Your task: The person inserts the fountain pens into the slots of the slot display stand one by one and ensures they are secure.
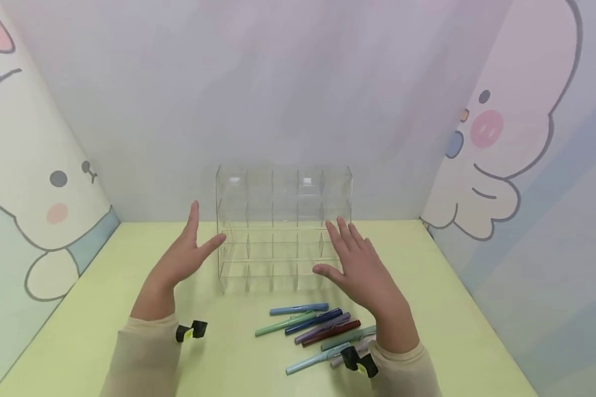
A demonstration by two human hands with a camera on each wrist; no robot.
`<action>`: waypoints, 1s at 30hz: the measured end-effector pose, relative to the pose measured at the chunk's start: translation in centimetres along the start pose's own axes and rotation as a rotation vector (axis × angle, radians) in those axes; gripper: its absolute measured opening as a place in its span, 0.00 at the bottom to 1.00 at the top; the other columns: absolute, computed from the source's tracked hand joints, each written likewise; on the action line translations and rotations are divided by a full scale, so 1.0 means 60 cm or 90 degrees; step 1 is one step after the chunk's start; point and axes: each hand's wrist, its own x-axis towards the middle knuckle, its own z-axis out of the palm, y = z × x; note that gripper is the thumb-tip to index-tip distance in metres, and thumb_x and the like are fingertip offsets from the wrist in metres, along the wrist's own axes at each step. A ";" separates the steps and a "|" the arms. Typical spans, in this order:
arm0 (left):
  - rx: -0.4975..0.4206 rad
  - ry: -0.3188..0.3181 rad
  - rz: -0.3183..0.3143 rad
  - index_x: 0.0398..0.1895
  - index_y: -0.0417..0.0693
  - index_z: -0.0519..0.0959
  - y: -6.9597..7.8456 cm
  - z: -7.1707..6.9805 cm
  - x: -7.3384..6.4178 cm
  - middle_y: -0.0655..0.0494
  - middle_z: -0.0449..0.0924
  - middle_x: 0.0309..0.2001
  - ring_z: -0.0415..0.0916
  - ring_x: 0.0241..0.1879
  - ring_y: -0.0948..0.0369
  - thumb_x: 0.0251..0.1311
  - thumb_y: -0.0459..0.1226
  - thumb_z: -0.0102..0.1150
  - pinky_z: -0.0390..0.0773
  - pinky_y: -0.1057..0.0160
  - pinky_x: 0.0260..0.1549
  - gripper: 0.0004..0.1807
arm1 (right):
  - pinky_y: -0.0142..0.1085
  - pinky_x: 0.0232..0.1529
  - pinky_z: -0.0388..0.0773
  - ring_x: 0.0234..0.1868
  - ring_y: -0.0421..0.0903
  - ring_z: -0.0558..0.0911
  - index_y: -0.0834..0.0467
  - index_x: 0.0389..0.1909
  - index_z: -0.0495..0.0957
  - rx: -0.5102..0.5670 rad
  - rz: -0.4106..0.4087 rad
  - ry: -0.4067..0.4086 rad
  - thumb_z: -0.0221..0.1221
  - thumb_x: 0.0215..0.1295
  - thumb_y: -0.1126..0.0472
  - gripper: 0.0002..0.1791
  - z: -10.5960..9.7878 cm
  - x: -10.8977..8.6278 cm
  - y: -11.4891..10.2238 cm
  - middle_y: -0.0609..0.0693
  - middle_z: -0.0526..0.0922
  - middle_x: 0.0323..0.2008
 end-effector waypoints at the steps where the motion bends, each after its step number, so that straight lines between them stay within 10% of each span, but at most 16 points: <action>1: -0.037 -0.019 -0.014 0.73 0.74 0.17 -0.009 -0.002 0.004 0.66 0.17 0.77 0.30 0.78 0.48 0.62 0.67 0.50 0.44 0.33 0.70 0.56 | 0.63 0.72 0.46 0.78 0.59 0.44 0.45 0.79 0.35 0.011 0.000 0.001 0.52 0.67 0.33 0.51 -0.006 -0.002 0.001 0.53 0.39 0.79; 10: -0.257 -0.169 -0.050 0.77 0.73 0.29 -0.052 0.016 0.027 0.61 0.29 0.79 0.37 0.78 0.51 0.66 0.56 0.56 0.58 0.40 0.69 0.51 | 0.61 0.65 0.63 0.72 0.61 0.62 0.44 0.79 0.45 0.032 0.059 -0.023 0.49 0.70 0.33 0.43 -0.060 -0.031 0.007 0.54 0.58 0.75; 30: -0.272 -0.190 -0.053 0.76 0.82 0.37 -0.041 0.018 0.017 0.59 0.41 0.79 0.50 0.76 0.50 0.71 0.53 0.50 0.70 0.38 0.61 0.40 | 0.54 0.57 0.75 0.58 0.53 0.79 0.51 0.67 0.68 0.051 0.081 -0.144 0.58 0.67 0.39 0.33 -0.053 -0.036 -0.016 0.52 0.80 0.57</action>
